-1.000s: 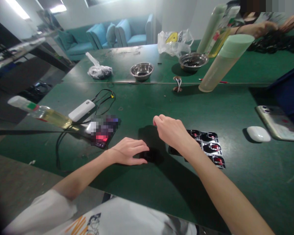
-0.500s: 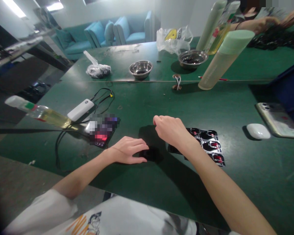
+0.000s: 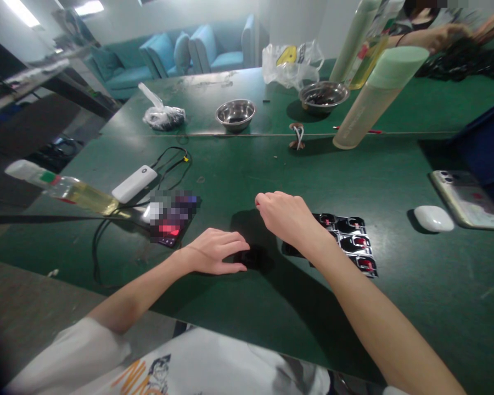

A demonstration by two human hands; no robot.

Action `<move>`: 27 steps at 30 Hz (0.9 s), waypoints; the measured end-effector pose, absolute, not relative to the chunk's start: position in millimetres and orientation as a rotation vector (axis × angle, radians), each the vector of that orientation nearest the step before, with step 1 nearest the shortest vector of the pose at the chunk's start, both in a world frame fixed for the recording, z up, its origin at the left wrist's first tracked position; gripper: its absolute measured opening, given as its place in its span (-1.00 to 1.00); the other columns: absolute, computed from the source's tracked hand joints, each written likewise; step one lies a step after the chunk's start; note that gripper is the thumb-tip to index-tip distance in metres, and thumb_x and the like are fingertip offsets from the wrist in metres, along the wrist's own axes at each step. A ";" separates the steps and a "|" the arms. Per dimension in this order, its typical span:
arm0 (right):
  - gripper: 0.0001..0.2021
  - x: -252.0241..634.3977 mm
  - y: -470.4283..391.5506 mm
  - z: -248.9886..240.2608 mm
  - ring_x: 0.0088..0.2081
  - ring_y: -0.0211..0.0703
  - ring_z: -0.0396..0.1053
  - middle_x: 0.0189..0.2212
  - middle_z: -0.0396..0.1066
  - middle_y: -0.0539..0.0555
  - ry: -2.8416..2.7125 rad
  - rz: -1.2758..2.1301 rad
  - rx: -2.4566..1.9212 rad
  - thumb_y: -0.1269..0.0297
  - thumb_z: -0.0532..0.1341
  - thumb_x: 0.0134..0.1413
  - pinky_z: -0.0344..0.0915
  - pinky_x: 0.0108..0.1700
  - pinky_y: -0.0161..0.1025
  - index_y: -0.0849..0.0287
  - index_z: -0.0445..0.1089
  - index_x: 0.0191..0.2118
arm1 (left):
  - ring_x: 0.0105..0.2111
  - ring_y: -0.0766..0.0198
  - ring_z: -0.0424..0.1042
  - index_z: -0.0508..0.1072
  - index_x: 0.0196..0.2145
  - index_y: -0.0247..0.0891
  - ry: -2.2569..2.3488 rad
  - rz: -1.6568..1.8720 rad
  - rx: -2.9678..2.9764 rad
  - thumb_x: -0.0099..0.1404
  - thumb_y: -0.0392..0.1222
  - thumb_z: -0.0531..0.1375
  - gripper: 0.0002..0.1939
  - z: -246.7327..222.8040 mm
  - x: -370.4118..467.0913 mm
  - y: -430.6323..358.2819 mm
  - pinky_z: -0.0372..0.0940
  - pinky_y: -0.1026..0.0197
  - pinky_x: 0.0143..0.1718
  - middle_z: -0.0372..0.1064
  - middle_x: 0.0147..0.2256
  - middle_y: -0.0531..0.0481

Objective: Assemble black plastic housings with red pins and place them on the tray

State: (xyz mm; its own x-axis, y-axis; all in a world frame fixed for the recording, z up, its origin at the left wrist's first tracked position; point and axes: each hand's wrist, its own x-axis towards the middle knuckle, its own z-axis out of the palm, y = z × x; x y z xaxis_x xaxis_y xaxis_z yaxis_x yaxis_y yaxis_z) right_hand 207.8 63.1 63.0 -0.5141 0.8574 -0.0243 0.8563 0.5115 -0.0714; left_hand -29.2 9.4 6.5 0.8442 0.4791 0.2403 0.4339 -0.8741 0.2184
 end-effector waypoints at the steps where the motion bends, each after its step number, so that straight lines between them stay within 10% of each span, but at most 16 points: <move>1: -0.71 207.6 62.6 63.5 -0.14 0.03 0.54 -0.09 0.60 0.22 -2.724 0.100 -1.527 0.32 0.01 0.53 0.23 -0.31 -0.20 0.20 0.48 0.02 | -0.22 0.23 0.60 0.50 0.04 -0.27 0.710 0.444 2.866 0.55 0.18 0.15 -0.56 6.4 -29.2 9.5 0.35 0.23 -0.32 0.57 -0.06 -0.10; 27: -0.85 235.3 -4.7 38.8 -0.17 -0.06 0.45 -0.15 0.45 0.17 -2.375 0.241 -0.861 0.43 0.18 0.42 0.46 -0.17 -0.13 0.13 0.46 -0.01 | -0.25 0.23 0.58 0.46 0.06 -0.23 0.744 0.380 2.865 0.50 0.15 0.23 -0.59 5.9 -27.7 10.4 0.28 0.20 -0.37 0.55 -0.09 -0.04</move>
